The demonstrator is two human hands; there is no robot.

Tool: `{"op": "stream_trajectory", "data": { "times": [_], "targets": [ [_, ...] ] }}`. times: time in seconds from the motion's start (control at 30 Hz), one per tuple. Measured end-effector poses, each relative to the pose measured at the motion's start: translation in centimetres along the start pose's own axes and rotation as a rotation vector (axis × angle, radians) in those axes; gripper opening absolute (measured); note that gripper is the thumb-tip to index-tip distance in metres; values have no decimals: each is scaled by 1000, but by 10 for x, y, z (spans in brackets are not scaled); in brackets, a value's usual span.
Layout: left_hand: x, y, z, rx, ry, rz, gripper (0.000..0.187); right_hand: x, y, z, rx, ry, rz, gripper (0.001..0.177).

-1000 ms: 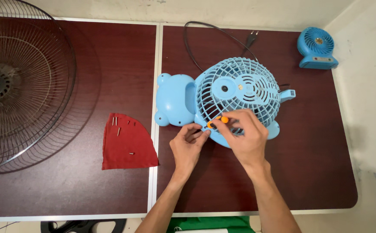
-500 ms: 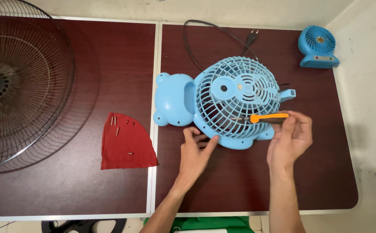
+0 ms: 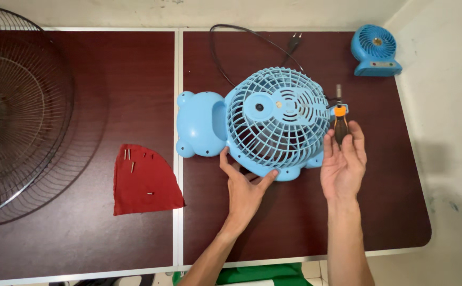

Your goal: The person uses a screwdriver to tighten screws on the base of a blue bear-shaped electric fan. They rotate the fan to access different screw locations and continue securing the base throughout the clip.

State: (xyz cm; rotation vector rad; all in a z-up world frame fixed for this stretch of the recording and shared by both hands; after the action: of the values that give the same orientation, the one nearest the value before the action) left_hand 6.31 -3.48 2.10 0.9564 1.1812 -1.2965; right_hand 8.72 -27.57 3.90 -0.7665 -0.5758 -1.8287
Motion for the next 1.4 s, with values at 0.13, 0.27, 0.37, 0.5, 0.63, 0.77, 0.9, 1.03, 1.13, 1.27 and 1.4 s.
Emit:
{"op": "stream_trajectory", "data": {
  "times": [0.13, 0.27, 0.37, 0.5, 0.63, 0.77, 0.9, 1.03, 1.13, 1.27, 1.4],
  "targets": [
    [7, 0, 1, -38, 30, -21, 114, 7, 3, 4, 13, -80, -1, 46],
    [12, 8, -7, -40, 59, -26, 115, 9, 5, -2, 0, -82, 26, 41],
    [10, 21, -23, -1, 146, 29, 117, 13, 2, -5, -17, -139, 18, 39],
    [4, 42, -51, 109, 315, 90, 120, 15, -3, 2, 22, -213, -4, 38],
    [5, 61, -80, 241, 528, 10, 121, 7, -12, 15, 75, -258, 3, 36],
    [-9, 76, -93, 310, 595, 33, 121, -1, -22, 27, 118, -294, 11, 34],
    [-19, 79, -99, 254, 536, -87, 109, -5, -31, 40, 137, -368, 4, 32],
    [-44, 62, -103, 107, 452, 124, 81, -19, -46, 51, 173, -389, 17, 29],
    [-52, 48, -113, -11, 471, 225, 62, -33, -55, 60, 197, -432, 29, 28],
    [-52, 28, -135, -100, 491, 237, 36, -55, -67, 73, 253, -479, 67, 26],
    [-51, 17, -164, -172, 611, 221, 20, -76, -79, 87, 301, -528, 100, 26]
  ]
}}
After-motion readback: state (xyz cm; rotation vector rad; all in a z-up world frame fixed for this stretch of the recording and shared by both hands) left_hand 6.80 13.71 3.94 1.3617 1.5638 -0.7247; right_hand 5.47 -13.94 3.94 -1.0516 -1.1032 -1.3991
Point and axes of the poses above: each hand's wrist, its own y-axis towards the middle knuckle, its own z-axis out of the palm, x = y × z, the point moved 8 cm from there along y, towards the middle knuckle
